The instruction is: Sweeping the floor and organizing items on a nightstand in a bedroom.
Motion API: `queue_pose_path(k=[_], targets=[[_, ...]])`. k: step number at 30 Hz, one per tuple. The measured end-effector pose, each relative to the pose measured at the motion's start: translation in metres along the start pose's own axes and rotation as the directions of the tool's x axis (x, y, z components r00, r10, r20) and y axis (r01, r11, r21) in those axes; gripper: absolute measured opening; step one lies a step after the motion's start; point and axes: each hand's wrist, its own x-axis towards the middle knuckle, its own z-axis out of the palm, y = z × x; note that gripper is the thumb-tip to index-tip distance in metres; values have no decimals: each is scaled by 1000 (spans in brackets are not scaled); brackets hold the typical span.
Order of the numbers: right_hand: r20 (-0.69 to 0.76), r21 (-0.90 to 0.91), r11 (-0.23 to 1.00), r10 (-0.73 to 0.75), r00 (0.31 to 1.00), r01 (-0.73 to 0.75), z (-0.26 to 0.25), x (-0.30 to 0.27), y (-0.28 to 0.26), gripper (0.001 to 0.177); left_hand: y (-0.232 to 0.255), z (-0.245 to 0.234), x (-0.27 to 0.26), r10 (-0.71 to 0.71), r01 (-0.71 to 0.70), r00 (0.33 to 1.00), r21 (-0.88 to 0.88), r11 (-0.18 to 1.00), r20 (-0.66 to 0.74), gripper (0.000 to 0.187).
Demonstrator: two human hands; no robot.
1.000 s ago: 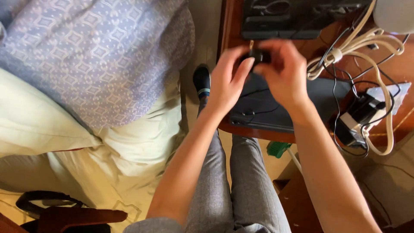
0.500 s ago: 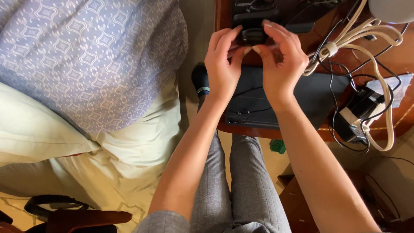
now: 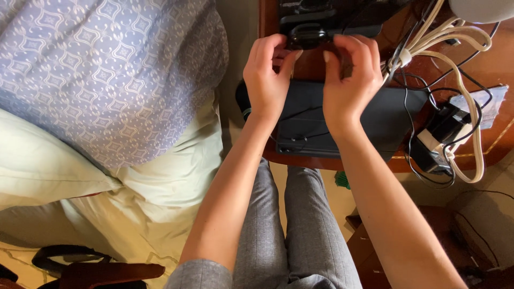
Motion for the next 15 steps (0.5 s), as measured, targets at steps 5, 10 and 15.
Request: queue_pose_path(k=[5, 10, 15], targets=[[-17, -11, 990, 141, 990, -142, -9, -17, 8, 24, -4, -6, -4, -3, 1, 1000, 62, 998, 22, 31], [37, 28, 982, 185, 982, -186, -13, -23, 3, 23, -6, -16, -12, -20, 20, 1000, 64, 998, -13, 30], [76, 98, 959, 260, 963, -267, -16, -33, 2, 22, -8, -21, -17, -50, 50, 999, 63, 997, 0, 33]])
